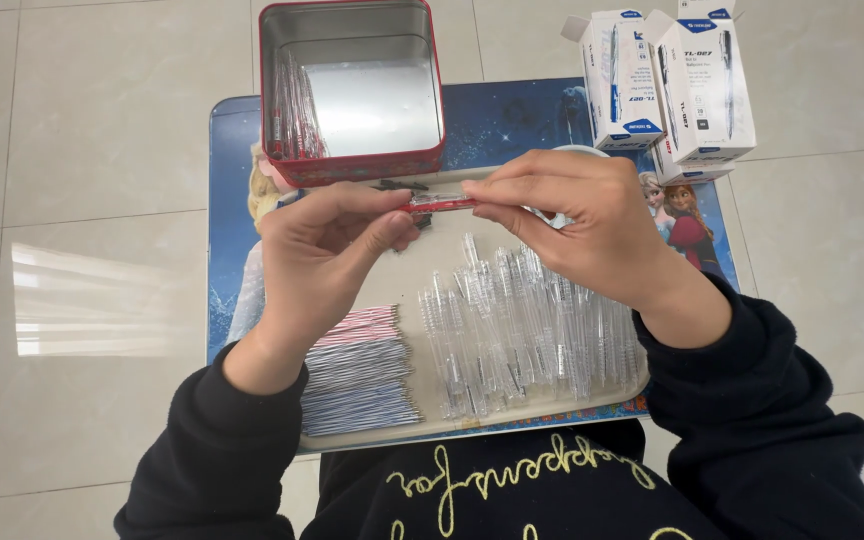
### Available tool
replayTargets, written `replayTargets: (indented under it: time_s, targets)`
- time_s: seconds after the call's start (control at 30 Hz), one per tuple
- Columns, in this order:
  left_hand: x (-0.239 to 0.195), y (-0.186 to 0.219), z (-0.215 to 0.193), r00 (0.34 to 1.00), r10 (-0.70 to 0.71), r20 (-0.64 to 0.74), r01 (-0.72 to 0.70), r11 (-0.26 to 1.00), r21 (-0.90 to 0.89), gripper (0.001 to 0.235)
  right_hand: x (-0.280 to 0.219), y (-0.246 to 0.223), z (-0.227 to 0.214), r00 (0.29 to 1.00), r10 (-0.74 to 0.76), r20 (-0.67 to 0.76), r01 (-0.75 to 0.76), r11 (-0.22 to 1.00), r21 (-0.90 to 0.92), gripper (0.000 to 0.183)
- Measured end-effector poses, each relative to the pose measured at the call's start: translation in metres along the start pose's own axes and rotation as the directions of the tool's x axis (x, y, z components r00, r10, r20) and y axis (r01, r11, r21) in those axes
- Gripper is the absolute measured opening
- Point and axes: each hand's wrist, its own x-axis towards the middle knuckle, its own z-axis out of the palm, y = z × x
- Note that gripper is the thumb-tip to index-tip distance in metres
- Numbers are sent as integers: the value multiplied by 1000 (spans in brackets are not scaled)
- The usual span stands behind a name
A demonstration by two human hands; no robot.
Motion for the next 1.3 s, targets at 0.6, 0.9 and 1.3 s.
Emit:
replayTargets:
  time_s: [0.6, 0.9, 1.3]
  targets:
    - [-2, 2, 4, 997, -47, -58, 54, 990, 132, 11, -3, -3, 0, 999, -49, -12, 47, 994, -101, 17]
    - [3, 4, -7, 993, 3, -118, 20, 981, 193, 11, 5, -1, -8, 979, 198, 47, -202, 974, 105, 16]
    - [-12, 20, -47, 996, -77, -33, 84, 912, 402, 6, 7, -2, -22, 948, 251, 196, -263, 964, 35, 15]
